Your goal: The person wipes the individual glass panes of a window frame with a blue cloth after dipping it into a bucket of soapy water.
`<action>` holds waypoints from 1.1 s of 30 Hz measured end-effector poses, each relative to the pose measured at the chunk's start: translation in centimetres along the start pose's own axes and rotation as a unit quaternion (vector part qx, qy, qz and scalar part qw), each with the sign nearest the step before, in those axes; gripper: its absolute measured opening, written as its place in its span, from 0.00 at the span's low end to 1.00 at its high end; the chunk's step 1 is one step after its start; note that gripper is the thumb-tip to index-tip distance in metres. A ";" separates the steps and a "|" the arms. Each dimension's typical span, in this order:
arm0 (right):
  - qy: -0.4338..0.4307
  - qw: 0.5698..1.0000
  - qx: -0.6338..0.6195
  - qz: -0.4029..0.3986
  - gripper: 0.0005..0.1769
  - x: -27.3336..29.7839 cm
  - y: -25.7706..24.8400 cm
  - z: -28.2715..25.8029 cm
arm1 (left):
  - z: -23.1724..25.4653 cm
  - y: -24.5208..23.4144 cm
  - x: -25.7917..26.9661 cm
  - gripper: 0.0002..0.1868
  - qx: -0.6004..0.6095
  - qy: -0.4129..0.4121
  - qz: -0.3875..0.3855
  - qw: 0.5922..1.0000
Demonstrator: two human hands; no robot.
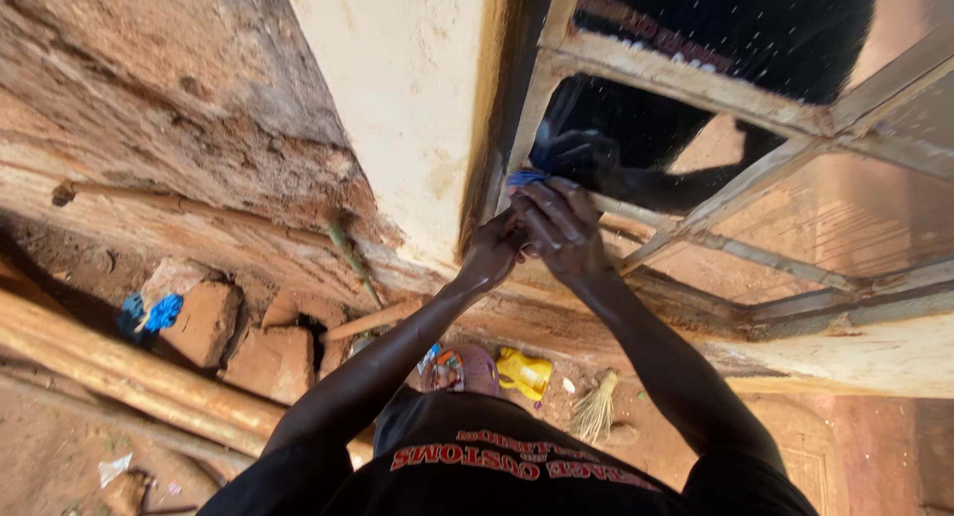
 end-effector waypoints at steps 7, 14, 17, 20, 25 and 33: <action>0.022 0.996 -0.009 0.088 0.12 -1.9 -0.1 1.0 | -0.7 0.8 0.9 0.14 0.064 0.003 -0.044 0.997; -0.024 0.999 -0.010 -0.018 0.16 4.2 7.0 -1.0 | -3.5 -2.2 1.1 0.17 -0.004 -0.046 -0.013 0.999; 0.004 0.996 -0.041 -0.073 0.15 5.4 8.3 0.0 | -5.3 -2.1 2.1 0.14 0.045 -0.053 -0.025 0.997; 0.012 1.000 -0.010 -0.015 0.20 5.0 5.6 0.7 | -5.4 -0.8 1.6 0.13 0.073 -0.052 -0.031 0.995; -0.004 0.998 0.068 0.003 0.21 7.0 2.0 0.9 | -4.7 0.8 1.1 0.12 0.041 -0.080 -0.041 0.995; 0.119 0.956 -0.243 0.112 0.16 7.2 3.9 2.6 | -5.2 2.1 -0.1 0.10 -0.010 -0.023 -0.063 0.998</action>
Point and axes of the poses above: each hand's wrist, its own x-axis away from the middle knuckle, its own y-axis out of the palm, z = x × y, the point moved 9 cm from there along -x, towards the middle knuckle, and after that the axes turned 3 degrees about -y, right-handed, at the moved point
